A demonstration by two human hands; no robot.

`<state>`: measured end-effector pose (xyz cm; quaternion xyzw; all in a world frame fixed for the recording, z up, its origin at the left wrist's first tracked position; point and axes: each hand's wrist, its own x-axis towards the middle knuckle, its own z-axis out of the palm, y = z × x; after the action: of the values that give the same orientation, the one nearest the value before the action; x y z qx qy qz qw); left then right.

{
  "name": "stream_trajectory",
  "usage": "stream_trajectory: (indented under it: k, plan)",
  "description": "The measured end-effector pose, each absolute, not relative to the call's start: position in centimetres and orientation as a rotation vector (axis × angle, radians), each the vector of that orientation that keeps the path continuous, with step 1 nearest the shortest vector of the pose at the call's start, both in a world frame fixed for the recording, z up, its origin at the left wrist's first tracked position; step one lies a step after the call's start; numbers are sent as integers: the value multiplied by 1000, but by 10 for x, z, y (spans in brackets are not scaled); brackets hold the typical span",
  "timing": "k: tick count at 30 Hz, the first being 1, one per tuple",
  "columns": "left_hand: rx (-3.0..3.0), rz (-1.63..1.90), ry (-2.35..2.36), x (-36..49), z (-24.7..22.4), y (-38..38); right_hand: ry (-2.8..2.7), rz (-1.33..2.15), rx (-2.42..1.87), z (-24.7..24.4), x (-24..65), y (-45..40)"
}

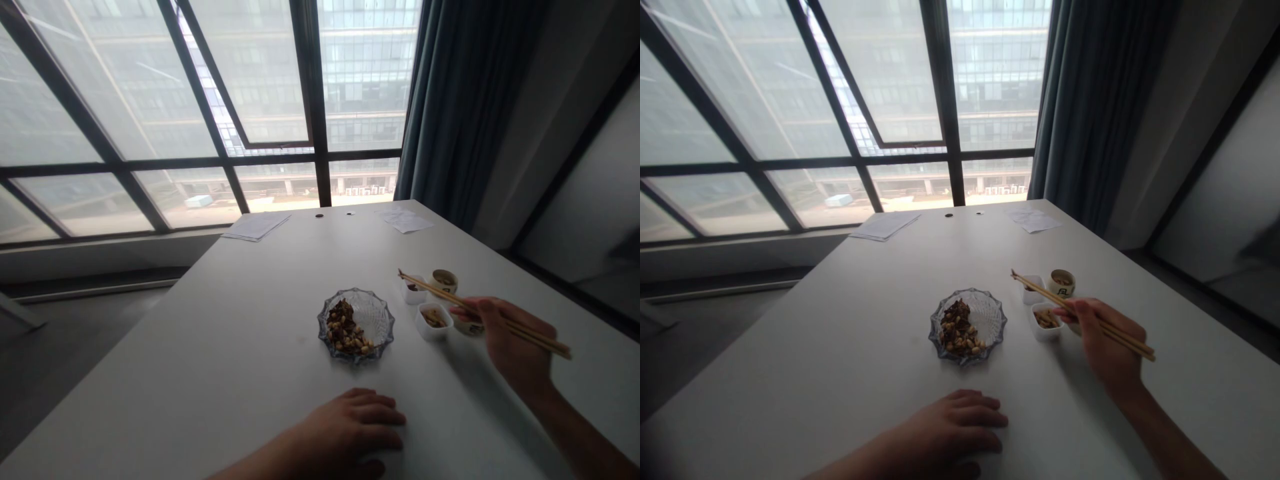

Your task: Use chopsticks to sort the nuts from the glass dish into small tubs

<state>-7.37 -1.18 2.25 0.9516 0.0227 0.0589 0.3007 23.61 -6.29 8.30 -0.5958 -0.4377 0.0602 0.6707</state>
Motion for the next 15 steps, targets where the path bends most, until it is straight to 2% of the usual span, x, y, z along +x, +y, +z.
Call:
stream_trajectory:
  k: [3, 10, 15]
  plan:
    - [2524, 142, 66, -74, 24, -12, -916, 69, -1360, 81, 253, -59]
    - [2521, 116, 54, -71, 31, -9, -953, 163, -1427, 56, 268, -52]
    - [2528, 68, 45, -69, 34, -7, -950, 145, -1354, 60, 259, -57]
